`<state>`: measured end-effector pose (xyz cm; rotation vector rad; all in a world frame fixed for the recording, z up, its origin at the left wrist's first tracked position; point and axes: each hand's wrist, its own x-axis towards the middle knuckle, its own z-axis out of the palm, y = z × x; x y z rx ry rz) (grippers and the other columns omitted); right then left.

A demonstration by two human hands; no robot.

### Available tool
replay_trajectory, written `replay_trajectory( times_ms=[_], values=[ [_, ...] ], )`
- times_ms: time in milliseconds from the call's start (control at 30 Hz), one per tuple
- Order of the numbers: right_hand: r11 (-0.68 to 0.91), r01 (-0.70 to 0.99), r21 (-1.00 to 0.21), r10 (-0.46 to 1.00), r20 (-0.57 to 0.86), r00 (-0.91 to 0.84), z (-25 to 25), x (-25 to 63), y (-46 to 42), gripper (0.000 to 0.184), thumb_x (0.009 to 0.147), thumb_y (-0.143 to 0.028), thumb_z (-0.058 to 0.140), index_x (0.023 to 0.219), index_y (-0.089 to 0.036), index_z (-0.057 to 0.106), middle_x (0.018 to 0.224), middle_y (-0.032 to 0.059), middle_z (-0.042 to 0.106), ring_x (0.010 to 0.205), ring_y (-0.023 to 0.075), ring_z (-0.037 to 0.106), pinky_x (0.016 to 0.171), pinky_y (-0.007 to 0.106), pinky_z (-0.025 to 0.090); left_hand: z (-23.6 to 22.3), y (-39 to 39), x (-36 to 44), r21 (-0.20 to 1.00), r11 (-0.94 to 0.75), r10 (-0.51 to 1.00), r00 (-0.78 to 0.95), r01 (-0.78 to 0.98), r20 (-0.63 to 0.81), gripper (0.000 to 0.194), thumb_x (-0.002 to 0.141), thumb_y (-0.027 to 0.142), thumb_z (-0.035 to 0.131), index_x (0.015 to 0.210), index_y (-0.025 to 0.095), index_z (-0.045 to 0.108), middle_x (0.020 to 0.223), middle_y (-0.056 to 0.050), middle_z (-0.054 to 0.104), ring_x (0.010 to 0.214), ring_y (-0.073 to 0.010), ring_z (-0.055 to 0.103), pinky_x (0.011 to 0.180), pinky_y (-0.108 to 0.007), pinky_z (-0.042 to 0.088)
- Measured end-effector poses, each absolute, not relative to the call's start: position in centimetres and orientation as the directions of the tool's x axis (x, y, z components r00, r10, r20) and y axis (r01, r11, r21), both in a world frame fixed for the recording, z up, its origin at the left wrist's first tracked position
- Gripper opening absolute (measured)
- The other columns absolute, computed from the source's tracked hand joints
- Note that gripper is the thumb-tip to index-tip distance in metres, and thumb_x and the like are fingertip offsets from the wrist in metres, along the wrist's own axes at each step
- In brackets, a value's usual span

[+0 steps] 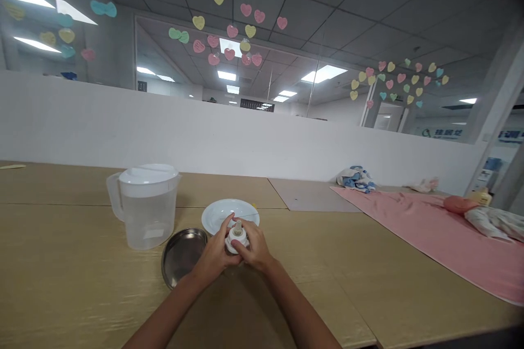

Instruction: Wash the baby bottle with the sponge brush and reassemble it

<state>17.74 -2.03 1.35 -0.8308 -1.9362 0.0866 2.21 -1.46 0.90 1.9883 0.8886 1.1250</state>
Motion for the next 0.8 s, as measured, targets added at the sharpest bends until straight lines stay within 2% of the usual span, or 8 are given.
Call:
replay_trajectory(
  times_ms=[67, 267, 333, 467, 533, 600, 667, 800],
  values=[
    [0.767, 0.507, -0.394, 0.577, 0.77, -0.273, 1.4, 17.9, -2.0, 0.044, 0.083, -0.037, 0.049, 0.124, -0.02, 0.049, 0.112, 0.0091, 0.061, 0.098, 0.0232, 0.056, 0.088, 0.037, 0.042, 0.9, -1.4, 2.3, 0.81, -0.54, 0.814, 0.386, 0.228, 0.434, 0.089, 0.065, 0.025, 0.064, 0.14, 0.02, 0.016, 0.11, -0.006, 0.06, 0.09, -0.0194, 0.06, 0.082, -0.03, 0.045],
    [0.679, 0.508, -0.529, 0.635, 0.771, -0.047, 1.0, 19.7, -0.8, 0.037, 0.087, -0.038, 0.039, 0.112, -0.02, 0.059, 0.092, 0.0069, 0.066, 0.085, 0.0203, 0.059, 0.081, 0.034, 0.044, 1.0, -1.5, 2.3, 0.798, -0.549, 0.816, 0.367, 0.248, 0.447, 0.089, 0.063, 0.033, 0.068, 0.138, 0.019, 0.022, 0.114, -0.008, 0.059, 0.099, -0.0233, 0.057, 0.087, -0.034, 0.043],
    [0.689, 0.503, -0.522, 0.645, 0.758, -0.096, 1.2, 19.4, -0.9, 0.037, 0.087, -0.042, 0.04, 0.108, -0.02, 0.061, 0.088, 0.0063, 0.066, 0.083, 0.0201, 0.059, 0.079, 0.033, 0.044, 1.0, -1.6, 2.3, 0.805, -0.544, 0.817, 0.367, 0.235, 0.445, 0.088, 0.063, 0.031, 0.068, 0.138, 0.019, 0.022, 0.112, -0.007, 0.06, 0.098, -0.0227, 0.058, 0.088, -0.034, 0.043],
    [0.74, 0.53, -0.413, 0.619, 0.726, -0.299, 1.7, 18.1, -1.8, 0.035, 0.08, -0.045, 0.051, 0.102, -0.02, 0.063, 0.09, 0.0067, 0.066, 0.083, 0.0217, 0.058, 0.078, 0.034, 0.043, 1.2, -1.7, 2.3, 0.824, -0.51, 0.833, 0.381, 0.247, 0.401, 0.091, 0.063, 0.021, 0.064, 0.139, 0.019, 0.016, 0.103, -0.004, 0.064, 0.088, -0.0194, 0.06, 0.081, -0.032, 0.045],
    [0.739, 0.543, -0.4, 0.615, 0.73, -0.299, 1.9, 17.6, -2.1, 0.033, 0.078, -0.043, 0.055, 0.099, -0.02, 0.063, 0.09, 0.0072, 0.066, 0.083, 0.022, 0.058, 0.077, 0.034, 0.044, 1.2, -1.7, 2.3, 0.823, -0.505, 0.837, 0.38, 0.261, 0.393, 0.091, 0.062, 0.019, 0.062, 0.14, 0.018, 0.014, 0.101, -0.003, 0.064, 0.085, -0.0187, 0.061, 0.08, -0.031, 0.046],
    [0.723, 0.528, -0.446, 0.618, 0.759, -0.204, 1.9, 17.5, -2.1, 0.032, 0.078, -0.041, 0.057, 0.1, -0.019, 0.062, 0.093, 0.0076, 0.066, 0.086, 0.0221, 0.058, 0.078, 0.034, 0.045, 1.2, -1.6, 2.4, 0.819, -0.512, 0.834, 0.375, 0.257, 0.404, 0.09, 0.063, 0.021, 0.063, 0.139, 0.018, 0.016, 0.103, -0.004, 0.063, 0.088, -0.0193, 0.061, 0.08, -0.03, 0.046],
    [0.704, 0.459, -0.542, 0.635, 0.77, -0.065, 1.8, 17.3, -2.0, 0.034, 0.077, -0.039, 0.058, 0.104, -0.019, 0.06, 0.097, 0.0078, 0.065, 0.09, 0.0215, 0.059, 0.081, 0.033, 0.046, 1.1, -1.6, 2.4, 0.815, -0.526, 0.827, 0.373, 0.246, 0.421, 0.089, 0.063, 0.025, 0.065, 0.138, 0.019, 0.018, 0.105, -0.005, 0.063, 0.09, -0.0202, 0.061, 0.081, -0.03, 0.046],
    [0.624, 0.143, -0.768, 0.766, 0.638, 0.084, 1.9, 16.8, -1.4, 0.041, 0.076, -0.042, 0.06, 0.108, -0.018, 0.054, 0.095, 0.0069, 0.066, 0.085, 0.0194, 0.062, 0.076, 0.031, 0.05, 0.9, -1.4, 2.5, 0.8, -0.543, 0.819, 0.37, 0.255, 0.438, 0.087, 0.064, 0.027, 0.065, 0.137, 0.019, 0.019, 0.101, -0.004, 0.063, 0.091, -0.0207, 0.061, 0.084, -0.031, 0.045]
  ],
)
